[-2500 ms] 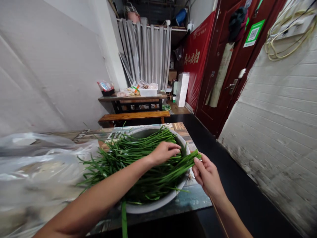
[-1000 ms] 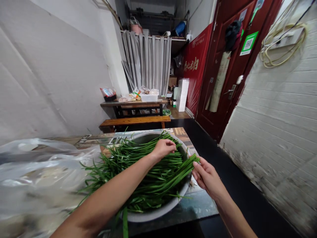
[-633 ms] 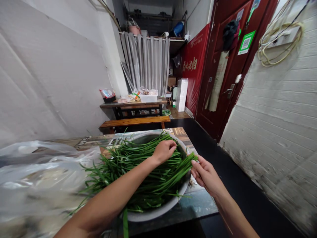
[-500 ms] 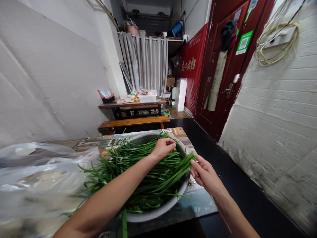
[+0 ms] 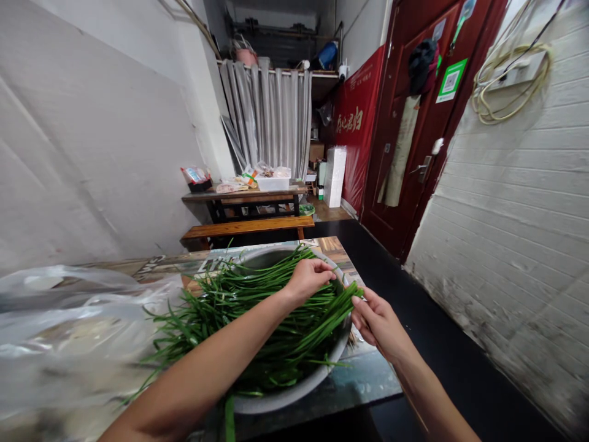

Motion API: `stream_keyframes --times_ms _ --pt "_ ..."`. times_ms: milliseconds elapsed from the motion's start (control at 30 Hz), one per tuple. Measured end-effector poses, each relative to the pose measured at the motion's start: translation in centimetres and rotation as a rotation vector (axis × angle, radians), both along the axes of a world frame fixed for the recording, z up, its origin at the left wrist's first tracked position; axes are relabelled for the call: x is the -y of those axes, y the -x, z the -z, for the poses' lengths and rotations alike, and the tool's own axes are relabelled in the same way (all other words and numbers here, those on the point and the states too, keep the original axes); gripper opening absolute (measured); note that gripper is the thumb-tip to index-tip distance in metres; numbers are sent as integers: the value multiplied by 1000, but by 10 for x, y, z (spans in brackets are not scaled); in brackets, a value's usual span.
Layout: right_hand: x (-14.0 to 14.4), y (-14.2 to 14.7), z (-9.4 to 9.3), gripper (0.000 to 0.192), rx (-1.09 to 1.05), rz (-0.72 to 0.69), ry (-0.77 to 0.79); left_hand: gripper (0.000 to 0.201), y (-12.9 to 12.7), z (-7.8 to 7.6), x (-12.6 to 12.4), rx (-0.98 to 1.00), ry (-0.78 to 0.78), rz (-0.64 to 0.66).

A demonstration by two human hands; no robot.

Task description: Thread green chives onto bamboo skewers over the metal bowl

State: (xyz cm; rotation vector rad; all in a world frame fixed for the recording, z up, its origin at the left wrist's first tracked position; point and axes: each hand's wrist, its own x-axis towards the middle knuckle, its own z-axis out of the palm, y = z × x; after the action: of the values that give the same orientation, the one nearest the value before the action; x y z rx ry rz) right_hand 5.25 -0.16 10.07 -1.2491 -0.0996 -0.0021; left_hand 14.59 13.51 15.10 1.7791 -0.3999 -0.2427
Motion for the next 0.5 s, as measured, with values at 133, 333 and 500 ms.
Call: stream_keyframes --times_ms 133,333,500 --pt "0 -1 2 30 -2 -10 -17 8 3 -2 1 -18 16 -12" --pt "0 1 4 29 11 -24 -29 7 4 -1 1 -36 24 -15" --pt "0 3 5 29 18 -10 -44 10 2 0 0 -53 39 19"
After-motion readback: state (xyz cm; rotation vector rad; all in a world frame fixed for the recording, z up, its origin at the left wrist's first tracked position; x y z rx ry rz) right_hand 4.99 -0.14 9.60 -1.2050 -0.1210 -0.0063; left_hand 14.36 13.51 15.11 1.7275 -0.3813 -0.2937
